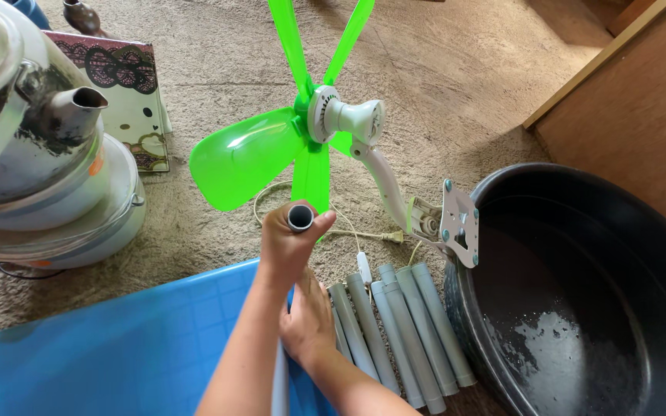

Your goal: The person sits on the floor and assembles a blue plastic tray with gray cylindrical rods. They wipe the tray with a cloth, then insert the rods into holes in the tray corners and along the edges.

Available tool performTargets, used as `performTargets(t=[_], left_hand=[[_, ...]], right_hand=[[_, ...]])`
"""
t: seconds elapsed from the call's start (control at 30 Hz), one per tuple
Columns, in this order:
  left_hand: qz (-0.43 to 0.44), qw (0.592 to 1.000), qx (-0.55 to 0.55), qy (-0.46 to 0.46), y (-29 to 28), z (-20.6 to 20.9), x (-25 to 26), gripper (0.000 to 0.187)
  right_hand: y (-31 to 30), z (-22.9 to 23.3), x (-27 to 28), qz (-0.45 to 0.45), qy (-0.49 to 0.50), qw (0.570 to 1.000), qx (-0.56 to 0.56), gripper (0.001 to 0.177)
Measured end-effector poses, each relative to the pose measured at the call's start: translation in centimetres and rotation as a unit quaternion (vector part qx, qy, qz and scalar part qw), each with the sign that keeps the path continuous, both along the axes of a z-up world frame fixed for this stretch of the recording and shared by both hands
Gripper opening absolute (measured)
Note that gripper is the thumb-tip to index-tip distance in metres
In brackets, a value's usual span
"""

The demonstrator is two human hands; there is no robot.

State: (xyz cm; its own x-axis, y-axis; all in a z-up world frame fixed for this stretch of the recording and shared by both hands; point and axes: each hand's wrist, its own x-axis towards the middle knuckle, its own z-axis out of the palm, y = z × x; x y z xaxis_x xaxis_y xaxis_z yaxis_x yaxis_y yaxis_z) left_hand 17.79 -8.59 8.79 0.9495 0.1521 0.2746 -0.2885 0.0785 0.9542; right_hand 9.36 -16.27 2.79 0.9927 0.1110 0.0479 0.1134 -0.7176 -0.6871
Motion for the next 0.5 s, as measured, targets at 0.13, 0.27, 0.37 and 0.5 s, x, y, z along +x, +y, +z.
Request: performTargets(t=[0.13,0.27,0.37,0.5], left_hand=[[-0.137,0.987,0.034,0.083,2.4,1.0,0.9,0.036],[-0.3,0.948,0.054,0.095,4.3,2.5,2.5,0.027],[-0.3,0.945,0.053,0.116,4.2,3.0,2.6,0.028],[-0.028,0.992,0.089,0.081,1.5,2.6,-0.3,0.024]], right_hand=[[0.0,-1.0,0.0,0.005,0.016,0.999,-0.027,0.077],[0.1,-0.8,0.1,0.0,0.029,0.999,-0.039,0.08],[0.0,-0.3,-0.1,-0.003,0.04,0.999,-0.035,0.079],[0.2,0.8,-0.1,0.015,-0.023,1.0,0.006,0.078]])
